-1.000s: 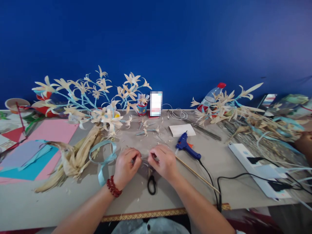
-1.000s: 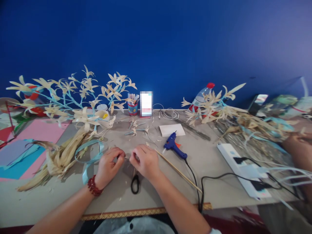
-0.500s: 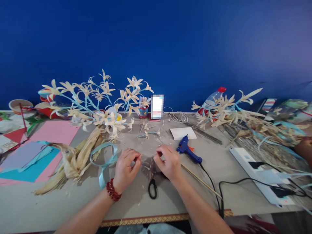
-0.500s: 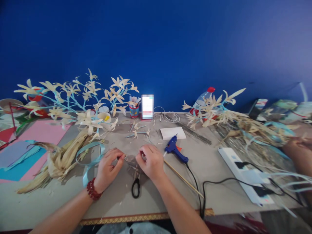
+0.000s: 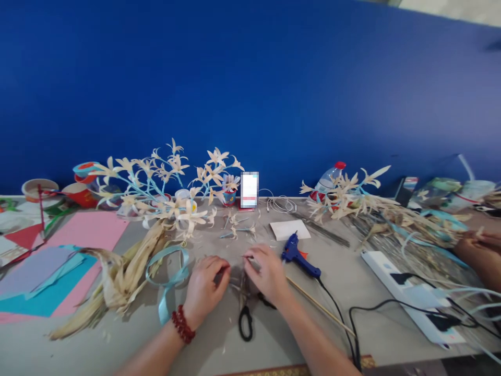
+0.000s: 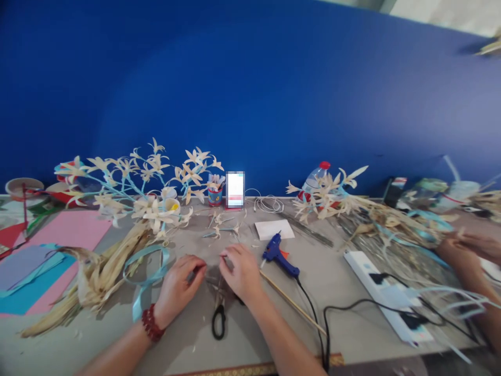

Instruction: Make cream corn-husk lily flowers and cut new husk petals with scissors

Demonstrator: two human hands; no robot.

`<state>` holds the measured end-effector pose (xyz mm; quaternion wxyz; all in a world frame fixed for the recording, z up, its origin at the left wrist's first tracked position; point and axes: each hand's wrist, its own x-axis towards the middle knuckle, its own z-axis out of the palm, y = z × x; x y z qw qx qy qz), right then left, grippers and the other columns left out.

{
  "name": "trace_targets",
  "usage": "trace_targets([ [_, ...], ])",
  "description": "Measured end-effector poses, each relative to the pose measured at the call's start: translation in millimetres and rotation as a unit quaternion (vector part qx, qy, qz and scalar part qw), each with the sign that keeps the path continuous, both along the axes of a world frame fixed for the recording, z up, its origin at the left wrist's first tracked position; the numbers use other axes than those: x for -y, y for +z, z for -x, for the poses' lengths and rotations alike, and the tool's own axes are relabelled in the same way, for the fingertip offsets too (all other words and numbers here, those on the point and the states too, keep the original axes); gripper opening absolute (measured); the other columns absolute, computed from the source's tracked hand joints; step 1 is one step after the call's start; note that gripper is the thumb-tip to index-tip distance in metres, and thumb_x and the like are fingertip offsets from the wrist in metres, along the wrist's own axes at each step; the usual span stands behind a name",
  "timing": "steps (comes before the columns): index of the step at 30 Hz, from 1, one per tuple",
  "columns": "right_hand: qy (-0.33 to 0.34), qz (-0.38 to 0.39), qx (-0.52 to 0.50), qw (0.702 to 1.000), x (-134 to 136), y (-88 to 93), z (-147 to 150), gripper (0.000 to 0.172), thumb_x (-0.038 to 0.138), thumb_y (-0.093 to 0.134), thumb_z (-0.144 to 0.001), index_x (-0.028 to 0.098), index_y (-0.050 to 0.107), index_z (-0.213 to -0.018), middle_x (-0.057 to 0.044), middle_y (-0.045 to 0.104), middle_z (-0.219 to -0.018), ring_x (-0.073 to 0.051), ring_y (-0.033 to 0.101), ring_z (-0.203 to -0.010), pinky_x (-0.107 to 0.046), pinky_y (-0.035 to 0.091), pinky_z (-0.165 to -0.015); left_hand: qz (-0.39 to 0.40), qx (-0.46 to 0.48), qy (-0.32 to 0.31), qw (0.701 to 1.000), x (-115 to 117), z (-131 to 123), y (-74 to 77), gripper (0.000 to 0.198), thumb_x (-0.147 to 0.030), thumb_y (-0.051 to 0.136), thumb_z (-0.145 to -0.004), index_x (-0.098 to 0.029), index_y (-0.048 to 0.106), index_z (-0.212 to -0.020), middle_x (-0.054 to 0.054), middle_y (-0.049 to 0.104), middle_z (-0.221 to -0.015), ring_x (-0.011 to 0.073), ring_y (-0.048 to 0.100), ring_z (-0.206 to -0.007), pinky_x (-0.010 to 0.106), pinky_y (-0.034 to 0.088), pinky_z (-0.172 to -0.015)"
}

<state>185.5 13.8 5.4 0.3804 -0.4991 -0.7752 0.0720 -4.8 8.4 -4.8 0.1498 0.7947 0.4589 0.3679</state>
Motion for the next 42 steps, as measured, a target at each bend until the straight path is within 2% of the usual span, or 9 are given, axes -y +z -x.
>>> trace_targets([
  [11,-0.059,0.023,0.140,0.988,-60,-4.2,22,0.009,0.015,0.059,-0.081,0.020,0.065,-0.078,-0.004,0.064,-0.079,-0.020,0.060,-0.076,-0.028,0.043,-0.069,0.004,-0.011,-0.049,0.999,12,-9,-4.2,0.017,-0.012,0.048,-0.084,-0.021,0.059,-0.075,0.004,0.064,-0.071,0.0212,0.060,-0.071,0.032,0.047,-0.066],
  [18,-0.064,0.019,0.193,0.979,-56,-16.6,18,0.013,0.016,0.055,-0.085,0.019,0.067,-0.080,-0.007,0.066,-0.081,-0.022,0.059,-0.081,-0.032,0.042,-0.075,0.008,0.007,-0.030,0.999,10,-6,-0.7,0.018,-0.013,0.048,-0.084,-0.021,0.060,-0.073,0.004,0.064,-0.072,0.0207,0.060,-0.072,0.033,0.046,-0.068],
  [23,-0.062,0.031,0.193,0.979,-55,-9.9,4,0.012,0.020,0.058,-0.084,0.020,0.068,-0.079,-0.007,0.067,-0.081,-0.023,0.060,-0.080,-0.033,0.044,-0.076,0.020,0.006,-0.039,0.999,10,-7,-0.3,0.018,-0.013,0.049,-0.084,-0.021,0.060,-0.073,0.004,0.064,-0.072,0.0212,0.059,-0.073,0.033,0.046,-0.069],
  [29,-0.065,0.043,0.130,0.989,-14,14.4,3,0.023,0.027,0.045,-0.094,0.020,0.067,-0.093,-0.008,0.069,-0.092,-0.021,0.062,-0.087,-0.032,0.048,-0.079,0.026,0.023,-0.126,0.991,15,-6,3.9,0.017,-0.014,0.047,-0.083,-0.021,0.062,-0.078,0.007,0.066,-0.078,0.0220,0.060,-0.079,0.034,0.048,-0.072],
  [31,0.063,0.080,0.044,0.994,11,21.2,14,0.029,0.037,0.046,-0.094,0.021,0.064,-0.109,-0.009,0.067,-0.110,-0.023,0.059,-0.104,-0.035,0.045,-0.090,0.021,0.041,-0.218,0.975,20,-7,2.3,0.016,-0.014,0.052,-0.077,-0.021,0.064,-0.084,0.007,0.069,-0.086,0.0225,0.062,-0.086,0.034,0.049,-0.078],
  [33,0.211,0.131,0.016,0.969,33,27.2,26,0.041,0.048,0.044,-0.092,0.023,0.060,-0.120,-0.008,0.065,-0.118,-0.024,0.058,-0.109,-0.035,0.044,-0.094,0.016,0.051,-0.313,0.948,24,-8,0.0,0.025,-0.013,0.055,-0.070,-0.020,0.066,-0.091,0.007,0.071,-0.093,0.0220,0.064,-0.091,0.031,0.050,-0.082],
  [34,0.228,0.157,0.004,0.961,41,30.0,30,0.044,0.050,0.041,-0.093,0.023,0.059,-0.123,-0.008,0.065,-0.119,-0.024,0.059,-0.108,-0.035,0.044,-0.094,0.018,0.048,-0.346,0.937,25,-8,-0.3,0.030,-0.012,0.055,-0.069,-0.020,0.066,-0.095,0.007,0.072,-0.096,0.0213,0.065,-0.092,0.030,0.051,-0.083],
  [38,0.184,0.217,-0.041,0.958,50,35.0,32,0.041,0.050,0.038,-0.096,0.024,0.058,-0.121,-0.006,0.067,-0.112,-0.022,0.061,-0.100,-0.031,0.046,-0.087,0.017,0.003,-0.342,0.940,25,-10,11.5,0.033,-0.009,0.051,-0.075,-0.019,0.065,-0.103,0.008,0.071,-0.103,0.0204,0.064,-0.097,0.029,0.049,-0.087],
  [42,0.114,0.208,-0.075,0.968,47,21.1,20,0.039,0.047,0.031,-0.099,0.022,0.061,-0.103,-0.004,0.069,-0.091,-0.019,0.063,-0.083,-0.027,0.046,-0.075,0.004,-0.059,-0.301,0.952,24,-1,42.8,0.025,-0.013,0.049,-0.083,-0.021,0.067,-0.098,0.007,0.070,-0.099,0.0203,0.063,-0.095,0.029,0.049,-0.085],
])
